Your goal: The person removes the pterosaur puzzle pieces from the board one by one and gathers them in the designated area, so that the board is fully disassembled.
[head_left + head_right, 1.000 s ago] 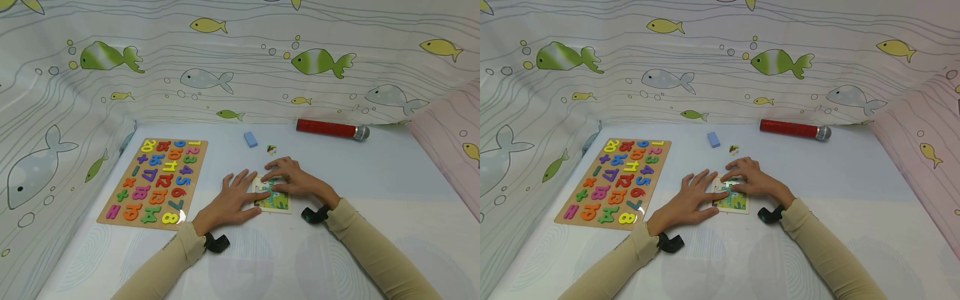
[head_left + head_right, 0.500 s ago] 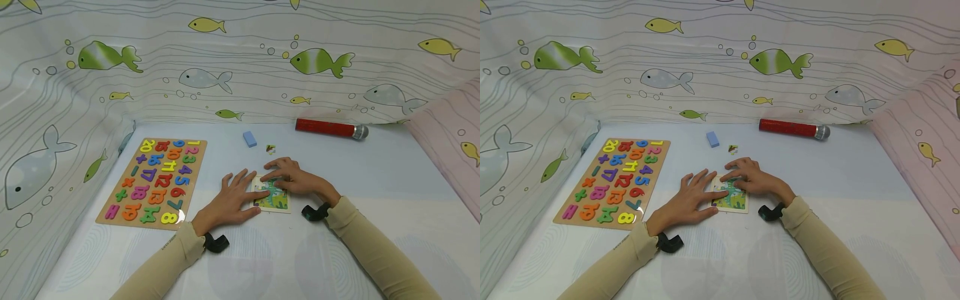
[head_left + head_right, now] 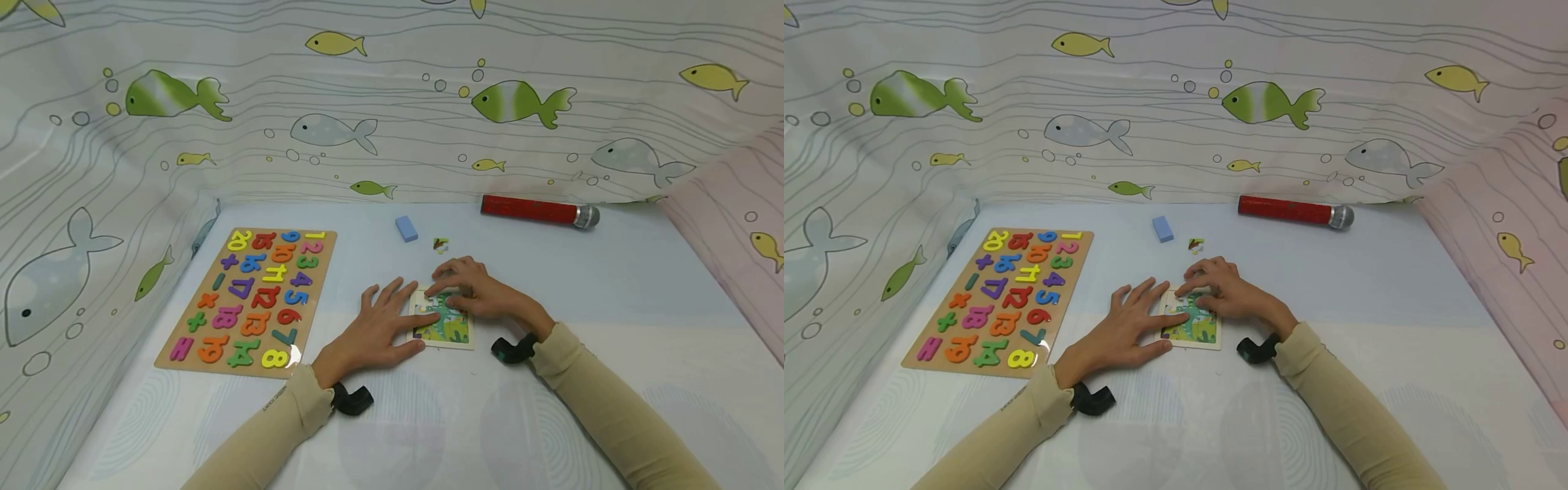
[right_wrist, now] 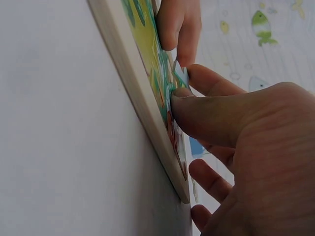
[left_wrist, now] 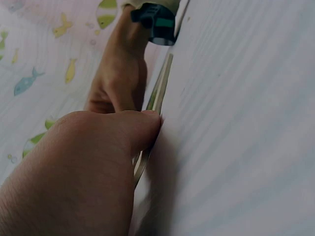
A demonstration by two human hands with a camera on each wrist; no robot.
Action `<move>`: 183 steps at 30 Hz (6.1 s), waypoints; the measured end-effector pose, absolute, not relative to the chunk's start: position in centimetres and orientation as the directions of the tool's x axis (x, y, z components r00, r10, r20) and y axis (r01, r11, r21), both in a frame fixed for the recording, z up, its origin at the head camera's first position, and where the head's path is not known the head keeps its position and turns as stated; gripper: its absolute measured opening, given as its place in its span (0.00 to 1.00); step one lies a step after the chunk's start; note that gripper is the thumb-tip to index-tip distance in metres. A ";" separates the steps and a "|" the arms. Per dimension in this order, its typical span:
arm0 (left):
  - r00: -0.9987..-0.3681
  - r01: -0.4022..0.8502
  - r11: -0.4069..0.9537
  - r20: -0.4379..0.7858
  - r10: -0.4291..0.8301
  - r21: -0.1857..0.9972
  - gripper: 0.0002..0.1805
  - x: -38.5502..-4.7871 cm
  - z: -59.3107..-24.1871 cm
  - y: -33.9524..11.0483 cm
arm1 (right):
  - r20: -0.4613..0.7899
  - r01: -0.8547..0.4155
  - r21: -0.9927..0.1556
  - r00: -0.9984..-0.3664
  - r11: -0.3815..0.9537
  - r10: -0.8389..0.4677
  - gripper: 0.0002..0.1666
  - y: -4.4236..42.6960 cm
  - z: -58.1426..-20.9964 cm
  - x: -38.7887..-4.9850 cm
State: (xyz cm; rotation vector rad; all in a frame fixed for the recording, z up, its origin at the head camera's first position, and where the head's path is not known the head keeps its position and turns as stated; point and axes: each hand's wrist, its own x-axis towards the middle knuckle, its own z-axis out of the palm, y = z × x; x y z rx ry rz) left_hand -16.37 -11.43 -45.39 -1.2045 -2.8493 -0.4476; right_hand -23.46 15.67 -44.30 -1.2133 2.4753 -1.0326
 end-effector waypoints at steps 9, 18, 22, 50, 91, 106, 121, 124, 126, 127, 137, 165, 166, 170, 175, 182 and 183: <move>-0.706 0.701 0.663 0.123 0.698 0.263 0.28 -16.4 -45.5 -11.5 | 0.144 -0.622 -0.658 -0.657 0.424 -0.740 0.23 15.7 -44.3 -23.3; -0.704 0.702 0.660 0.125 0.699 0.269 0.28 -16.5 -45.7 -11.4 | 0.140 -0.590 -0.684 -0.683 0.429 -0.717 0.21 16.1 -44.5 -23.4; -0.704 0.704 0.662 0.125 0.700 0.258 0.28 -16.5 -45.7 -11.4 | 0.127 -0.589 -0.680 -0.682 0.437 -0.720 0.23 16.1 -44.6 -23.5; -0.702 0.707 0.660 0.143 0.698 0.253 0.28 -16.5 -45.8 -11.5 | 0.183 -0.607 -0.679 -0.686 0.414 -0.704 0.20 16.0 -45.0 -23.4; -0.709 0.698 0.661 0.130 0.693 0.276 0.28 -16.2 -45.7 -11.7 | 0.191 -0.445 -0.718 -0.865 0.536 -0.463 0.24 21.0 -45.3 -27.7; -0.710 0.696 0.663 0.132 0.692 0.276 0.28 -16.2 -45.4 -11.5 | 0.110 -0.390 -0.691 -0.888 0.608 -0.446 0.24 21.4 -45.2 -29.4; -0.705 0.703 0.659 0.139 0.695 0.268 0.28 -16.3 -45.5 -11.5 | 0.082 -0.409 -0.652 -0.875 0.638 -0.478 0.23 21.2 -45.4 -31.0; -0.707 0.701 0.660 0.136 0.694 0.272 0.28 -16.2 -45.5 -11.5 | 0.077 -0.413 -0.642 -0.873 0.646 -0.482 0.23 21.1 -45.4 -31.2; -0.710 0.696 0.664 0.128 0.693 0.273 0.28 -16.2 -45.5 -11.5 | 0.074 -0.414 -0.634 -0.873 0.653 -0.481 0.23 21.1 -45.4 -31.3; -0.710 0.696 0.664 0.126 0.693 0.272 0.28 -16.2 -45.5 -11.5 | 0.074 -0.415 -0.632 -0.873 0.655 -0.482 0.22 21.1 -45.4 -31.3; -0.712 0.695 0.668 0.125 0.691 0.267 0.28 -16.2 -45.6 -11.5 | 0.083 -0.425 -0.602 -0.875 0.676 -0.476 0.22 20.6 -45.3 -31.5; -0.711 0.696 0.668 0.121 0.693 0.263 0.28 -16.1 -45.8 -11.5 | 0.057 -0.390 -0.626 -0.887 0.675 -0.459 0.23 20.6 -45.2 -31.0; -0.710 0.697 0.667 0.122 0.693 0.264 0.28 -16.1 -45.8 -11.5 | 0.062 -0.389 -0.635 -0.887 0.668 -0.457 0.23 20.6 -45.2 -31.0; -0.709 0.698 0.666 0.120 0.695 0.265 0.28 -16.2 -45.7 -11.5 | 0.076 -0.374 -0.685 -0.890 0.626 -0.449 0.23 20.9 -45.3 -31.0; -0.709 0.699 0.664 0.132 0.693 0.265 0.28 -16.3 -45.5 -11.5 | 0.073 -0.366 -0.714 -0.886 0.597 -0.457 0.23 21.2 -45.1 -30.7; -0.713 0.696 0.656 0.167 0.681 0.292 0.28 -16.3 -45.6 -11.6 | 0.079 -0.371 -0.707 -0.888 0.603 -0.453 0.23 21.7 -44.5 -29.1; -0.713 0.695 0.657 0.168 0.680 0.293 0.28 -16.3 -45.6 -11.6 | 0.082 -0.370 -0.709 -0.889 0.601 -0.450 0.22 21.8 -44.4 -28.8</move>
